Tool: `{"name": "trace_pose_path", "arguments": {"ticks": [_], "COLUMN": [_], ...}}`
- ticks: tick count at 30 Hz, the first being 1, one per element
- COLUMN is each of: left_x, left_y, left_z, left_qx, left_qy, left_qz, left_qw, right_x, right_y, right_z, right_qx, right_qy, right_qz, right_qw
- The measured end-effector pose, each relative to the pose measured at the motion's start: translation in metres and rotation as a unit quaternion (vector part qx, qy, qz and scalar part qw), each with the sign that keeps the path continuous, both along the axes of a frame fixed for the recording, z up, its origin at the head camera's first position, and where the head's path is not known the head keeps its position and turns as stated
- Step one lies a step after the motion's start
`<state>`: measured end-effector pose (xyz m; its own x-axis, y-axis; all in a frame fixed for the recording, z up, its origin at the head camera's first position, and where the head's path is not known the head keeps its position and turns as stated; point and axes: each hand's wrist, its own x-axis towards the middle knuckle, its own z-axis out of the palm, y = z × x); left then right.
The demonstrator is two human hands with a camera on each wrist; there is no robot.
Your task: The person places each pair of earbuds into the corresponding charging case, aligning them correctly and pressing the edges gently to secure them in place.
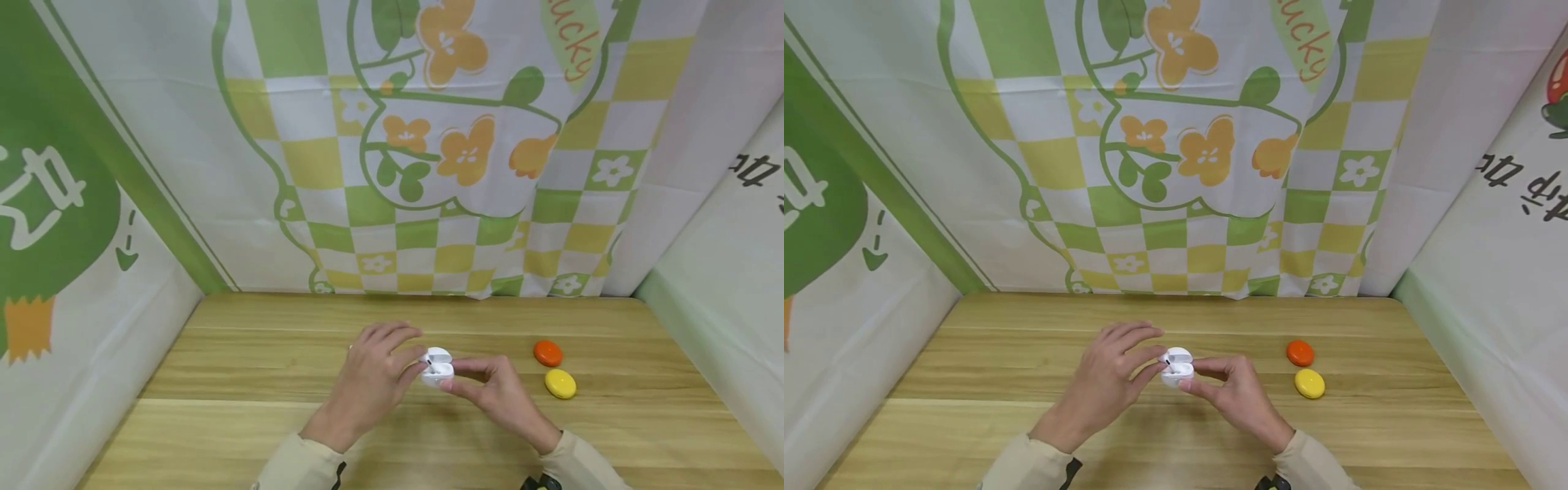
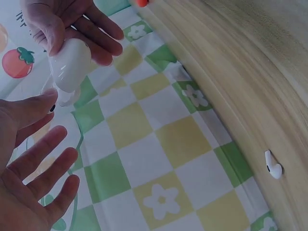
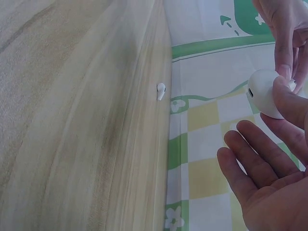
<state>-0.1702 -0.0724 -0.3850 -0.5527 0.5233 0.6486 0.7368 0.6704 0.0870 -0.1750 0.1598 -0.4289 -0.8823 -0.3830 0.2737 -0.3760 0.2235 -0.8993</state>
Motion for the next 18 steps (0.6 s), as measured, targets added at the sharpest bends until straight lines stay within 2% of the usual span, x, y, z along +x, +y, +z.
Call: {"name": "trace_pose_path", "arguments": {"ticks": [6,18], "left_x": [0.0014,0.0024], "left_y": [-0.0001,-0.0008], "left_z": [0.0007,0.0005], "left_qx": [-0.009,-0.029], "left_qy": [-0.004,-0.016], "left_qz": [0.005,-0.012], "left_qw": [0.9999,0.9994], "right_x": [0.0003,-0.0003], "right_y": [0.0000,0.0009], "right_z": [-0.0004,0.0002], "right_qx": [-0.010,-0.028], "right_qy": [0.001,-0.018], "right_qz": [0.003,0.000], "right_qw": [0.9999,0.9995]}}
